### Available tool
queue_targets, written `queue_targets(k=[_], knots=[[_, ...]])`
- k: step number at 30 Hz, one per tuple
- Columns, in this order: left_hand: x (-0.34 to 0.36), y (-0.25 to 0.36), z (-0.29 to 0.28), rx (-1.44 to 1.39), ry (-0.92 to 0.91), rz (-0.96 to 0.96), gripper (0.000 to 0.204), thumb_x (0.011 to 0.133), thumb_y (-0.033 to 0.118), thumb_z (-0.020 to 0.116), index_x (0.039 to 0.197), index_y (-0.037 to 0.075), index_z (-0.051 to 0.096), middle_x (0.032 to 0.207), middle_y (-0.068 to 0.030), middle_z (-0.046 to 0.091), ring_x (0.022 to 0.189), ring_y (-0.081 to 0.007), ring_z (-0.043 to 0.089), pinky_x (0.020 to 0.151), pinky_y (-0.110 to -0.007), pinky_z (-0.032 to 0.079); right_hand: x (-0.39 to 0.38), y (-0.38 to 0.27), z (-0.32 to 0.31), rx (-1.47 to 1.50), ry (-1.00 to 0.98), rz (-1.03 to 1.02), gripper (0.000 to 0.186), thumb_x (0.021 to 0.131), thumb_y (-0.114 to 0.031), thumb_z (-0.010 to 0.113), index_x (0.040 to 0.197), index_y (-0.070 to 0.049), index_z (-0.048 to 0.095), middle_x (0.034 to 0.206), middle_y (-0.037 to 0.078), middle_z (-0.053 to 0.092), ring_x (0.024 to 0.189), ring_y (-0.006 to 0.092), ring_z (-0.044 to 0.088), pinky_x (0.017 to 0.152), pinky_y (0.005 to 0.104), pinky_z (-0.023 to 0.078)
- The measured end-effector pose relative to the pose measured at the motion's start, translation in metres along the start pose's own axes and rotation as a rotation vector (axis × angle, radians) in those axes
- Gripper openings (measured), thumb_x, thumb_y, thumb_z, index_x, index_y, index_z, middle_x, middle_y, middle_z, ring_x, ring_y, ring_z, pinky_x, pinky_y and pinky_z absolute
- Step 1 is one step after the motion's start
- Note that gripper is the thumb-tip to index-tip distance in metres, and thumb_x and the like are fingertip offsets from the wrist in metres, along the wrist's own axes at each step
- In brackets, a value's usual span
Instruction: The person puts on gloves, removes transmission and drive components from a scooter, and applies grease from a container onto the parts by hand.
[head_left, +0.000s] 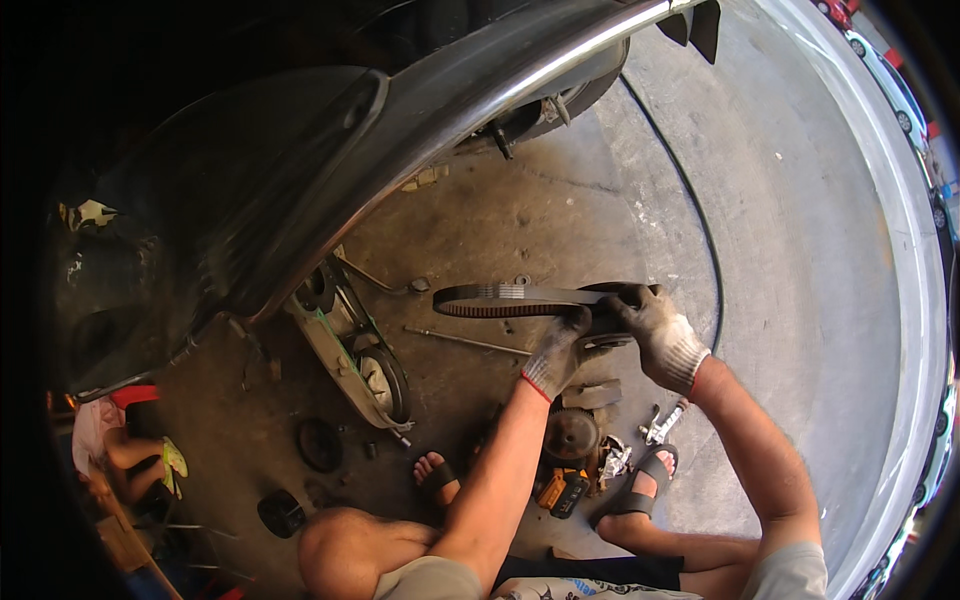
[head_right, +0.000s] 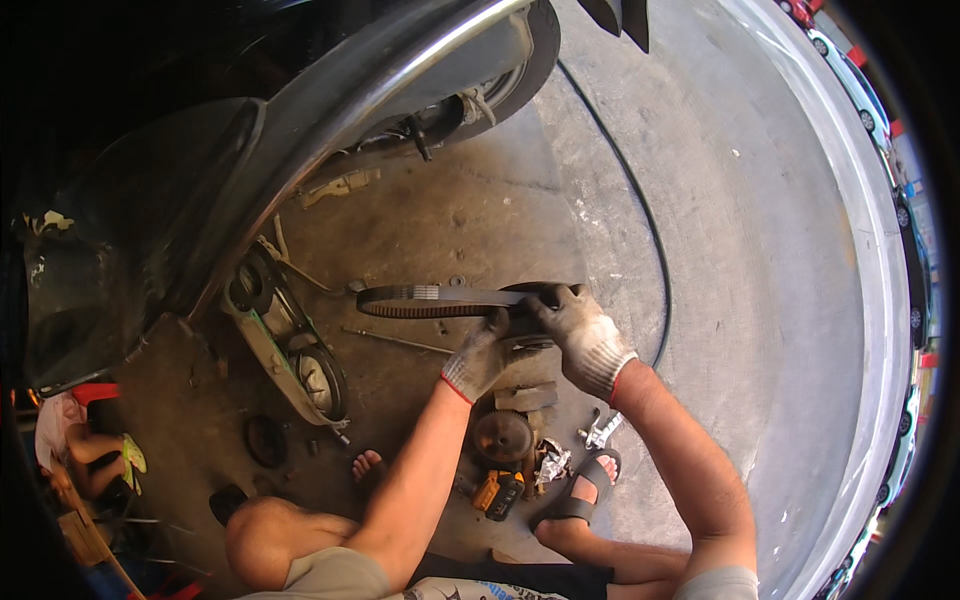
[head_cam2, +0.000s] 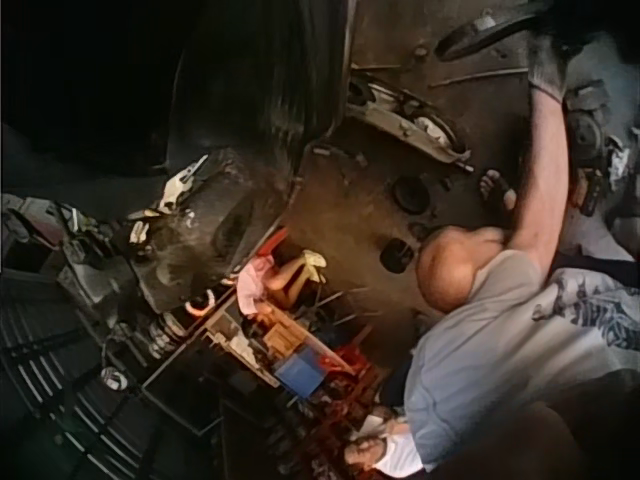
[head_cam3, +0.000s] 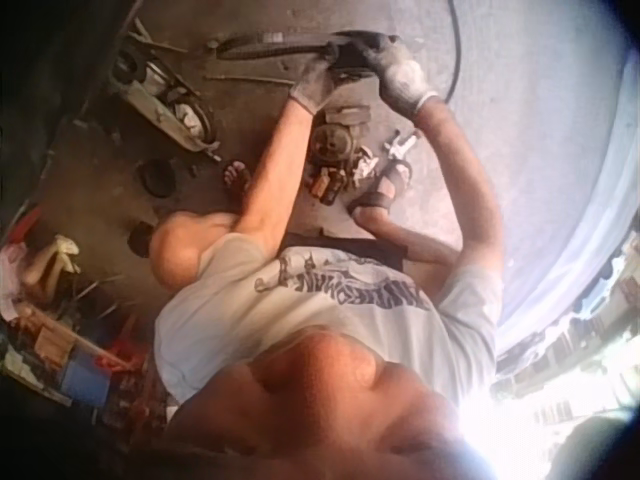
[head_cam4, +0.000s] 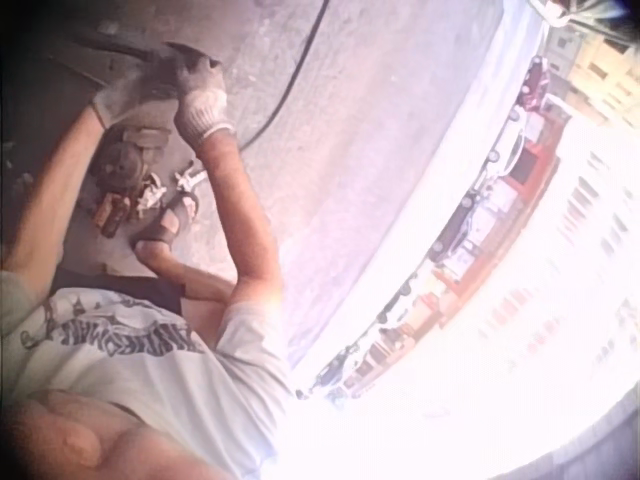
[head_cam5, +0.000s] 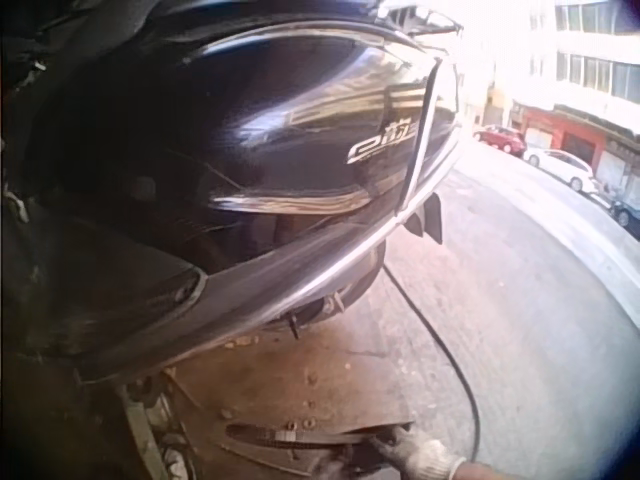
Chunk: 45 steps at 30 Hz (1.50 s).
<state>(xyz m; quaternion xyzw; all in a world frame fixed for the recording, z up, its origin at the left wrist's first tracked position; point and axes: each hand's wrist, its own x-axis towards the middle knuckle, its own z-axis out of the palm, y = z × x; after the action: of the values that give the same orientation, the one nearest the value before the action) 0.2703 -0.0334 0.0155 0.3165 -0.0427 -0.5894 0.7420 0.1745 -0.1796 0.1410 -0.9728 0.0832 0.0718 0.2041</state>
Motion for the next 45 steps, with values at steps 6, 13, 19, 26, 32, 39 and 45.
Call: queue_targets(k=[6, 13, 19, 26, 32, 39, 45], knots=[[-0.007, 0.038, 0.034, -0.134, 0.212, 0.085, 0.051, 0.096, 0.048, 0.054, 0.128, 0.007, 0.059, 0.124, -0.0118, 0.066, 0.11, -0.0265, 0.065, 0.093, -0.047, 0.054, 0.015, -0.017, -0.018, 0.034, 0.118, -0.114, 0.071, 0.068, 0.014, 0.052, 0.136, -0.006, 0.055, 0.13, 0.021, 0.054, 0.117, 0.0439, 0.051, 0.1, 0.0437, 0.048], [-0.007, 0.078, 0.028, -0.201, 0.402, 0.203, 0.046, 0.096, 0.044, 0.052, 0.124, 0.008, 0.061, 0.121, -0.0115, 0.066, 0.113, -0.0254, 0.062, 0.091, -0.047, 0.054, 0.045, -0.023, 0.057, 1.854, 0.439, 0.268, 0.073, 0.092, -0.021, 0.071, 0.151, -0.007, 0.031, 0.141, 0.012, 0.048, 0.118, 0.0297, 0.058, 0.1, 0.0444, 0.05], [0.014, 0.11, 0.003, -0.078, 0.447, 0.401, 0.044, 0.098, 0.038, 0.054, 0.126, 0.004, 0.06, 0.118, -0.011, 0.067, 0.109, -0.0243, 0.063, 0.095, -0.039, 0.052, 0.105, -0.04, 0.089, 2.046, 0.612, 0.207, 0.067, 0.098, -0.026, 0.063, 0.15, -0.002, 0.029, 0.113, 0.009, 0.061, 0.097, 0.0196, 0.064, 0.089, 0.0368, 0.054], [0.037, 0.165, 0.026, -0.01, 0.324, 0.383, 0.05, 0.099, 0.042, 0.048, 0.132, 0.005, 0.055, 0.126, -0.0132, 0.061, 0.113, -0.0264, 0.061, 0.098, -0.042, 0.05, 0.159, -0.047, 0.053, 1.984, 0.835, 0.209, 0.067, 0.095, -0.022, 0.065, 0.146, 0.007, 0.032, 0.106, 0.01, 0.06, 0.09, 0.0141, 0.061, 0.081, 0.0292, 0.053], [0.058, 0.193, 0.029, 0.011, 0.264, 0.361, 0.054, 0.099, 0.044, 0.044, 0.135, 0.005, 0.053, 0.134, -0.0142, 0.057, 0.122, -0.03, 0.056, 0.106, -0.046, 0.045, 0.192, -0.037, 0.04, 1.902, 0.844, 0.264, 0.077, 0.09, -0.029, 0.07, 0.146, 0.008, 0.033, 0.125, 0.017, 0.057, 0.113, 0.0232, 0.056, 0.097, 0.0324, 0.046], [0.074, 0.218, 0.025, 0.042, 0.191, 0.292, 0.055, 0.099, 0.045, 0.043, 0.138, 0.008, 0.052, 0.139, -0.0144, 0.054, 0.129, -0.0312, 0.052, 0.11, -0.049, 0.042, 0.22, -0.037, 0.034, 1.933, 0.9, 0.29, 0.077, 0.09, -0.03, 0.069, 0.146, 0.008, 0.033, 0.134, 0.023, 0.053, 0.123, 0.0285, 0.053, 0.105, 0.0351, 0.043], [0.08, 0.23, 0.024, 0.024, 0.193, 0.278, 0.053, 0.097, 0.043, 0.05, 0.136, 0.008, 0.054, 0.139, -0.0138, 0.055, 0.129, -0.0313, 0.052, 0.109, -0.05, 0.042, 0.24, -0.032, 0.034, 1.887, 0.861, 0.298, 0.078, 0.09, -0.035, 0.068, 0.145, 0.009, 0.034, 0.135, 0.023, 0.053, 0.124, 0.0285, 0.053, 0.106, 0.0343, 0.042]])
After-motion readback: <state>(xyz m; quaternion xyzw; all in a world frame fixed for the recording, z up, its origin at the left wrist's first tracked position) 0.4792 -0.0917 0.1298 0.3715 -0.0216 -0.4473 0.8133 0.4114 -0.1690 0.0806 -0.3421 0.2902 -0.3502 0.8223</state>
